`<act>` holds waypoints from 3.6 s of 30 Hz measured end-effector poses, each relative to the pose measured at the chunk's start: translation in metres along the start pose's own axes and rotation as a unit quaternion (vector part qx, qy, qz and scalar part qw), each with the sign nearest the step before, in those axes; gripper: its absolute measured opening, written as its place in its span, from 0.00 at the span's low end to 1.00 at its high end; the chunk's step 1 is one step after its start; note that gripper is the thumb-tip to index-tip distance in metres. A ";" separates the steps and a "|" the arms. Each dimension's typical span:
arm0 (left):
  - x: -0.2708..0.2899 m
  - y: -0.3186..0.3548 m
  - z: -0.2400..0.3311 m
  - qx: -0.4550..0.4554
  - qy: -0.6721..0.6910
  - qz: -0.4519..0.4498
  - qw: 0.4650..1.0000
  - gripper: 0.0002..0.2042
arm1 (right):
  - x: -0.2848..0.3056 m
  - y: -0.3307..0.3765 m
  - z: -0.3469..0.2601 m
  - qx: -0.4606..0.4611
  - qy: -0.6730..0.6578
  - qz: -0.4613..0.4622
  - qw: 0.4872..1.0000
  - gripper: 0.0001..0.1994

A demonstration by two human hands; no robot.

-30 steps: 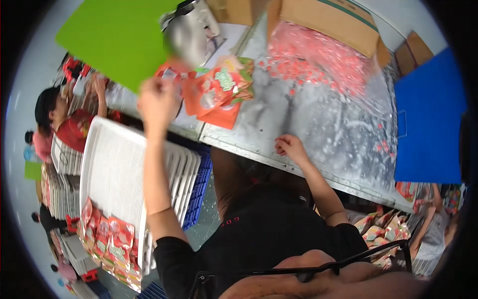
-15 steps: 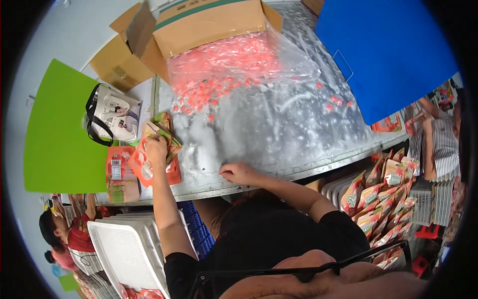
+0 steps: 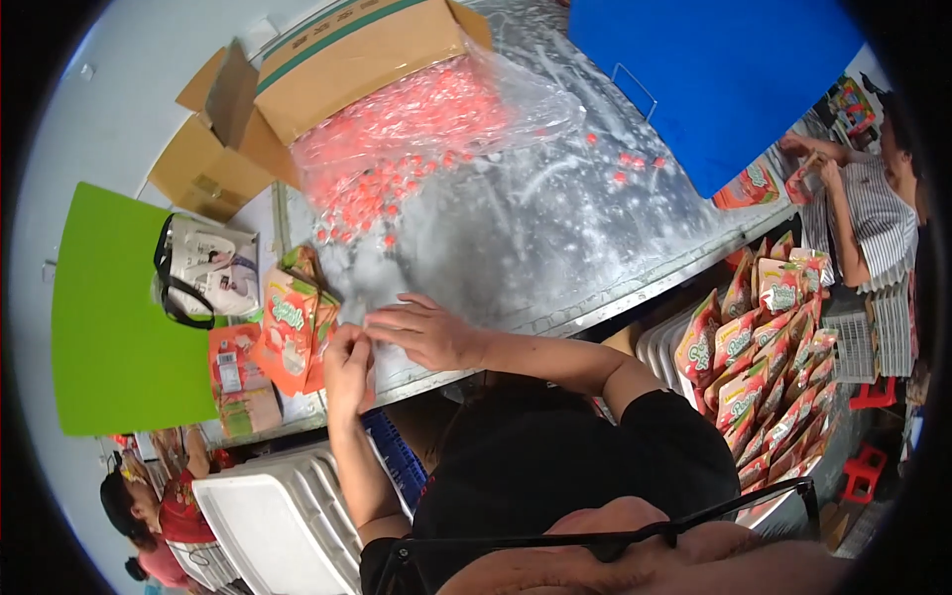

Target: Packing individual gummy candies into branded pouches and placing them into trays.

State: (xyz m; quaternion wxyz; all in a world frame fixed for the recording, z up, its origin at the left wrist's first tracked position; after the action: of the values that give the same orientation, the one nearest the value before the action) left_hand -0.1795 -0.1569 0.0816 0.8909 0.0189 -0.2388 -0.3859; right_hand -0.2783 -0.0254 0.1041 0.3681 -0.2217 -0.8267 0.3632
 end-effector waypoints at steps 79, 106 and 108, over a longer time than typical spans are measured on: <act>-0.030 -0.322 0.099 -0.119 0.509 0.001 0.853 0.24 | 0.104 0.038 0.276 -0.197 0.198 -0.002 0.960 0.19; -0.014 -0.290 0.070 0.004 0.123 -0.186 0.975 0.29 | 0.303 -0.131 0.372 -0.376 -0.171 -0.026 0.910 0.40; -0.054 -0.287 0.073 -0.002 0.110 -0.209 0.972 0.30 | 0.305 -0.126 0.376 -0.375 -0.138 -0.029 0.916 0.43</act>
State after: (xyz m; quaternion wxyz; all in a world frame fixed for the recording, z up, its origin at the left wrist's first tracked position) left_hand -0.4379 -0.3093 0.0616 0.8112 0.1088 -0.1290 -0.5599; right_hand -0.7726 -0.0768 0.1620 0.1506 -0.2668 -0.9509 0.0431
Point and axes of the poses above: each hand's wrist, its own y-axis away from the middle knuckle, its own x-axis out of the back of the hand, z = x × y, the point moved 10 cm from there along -y, towards the middle knuckle, and after that the axes turned 4 degrees about x, right-handed, at the moved point
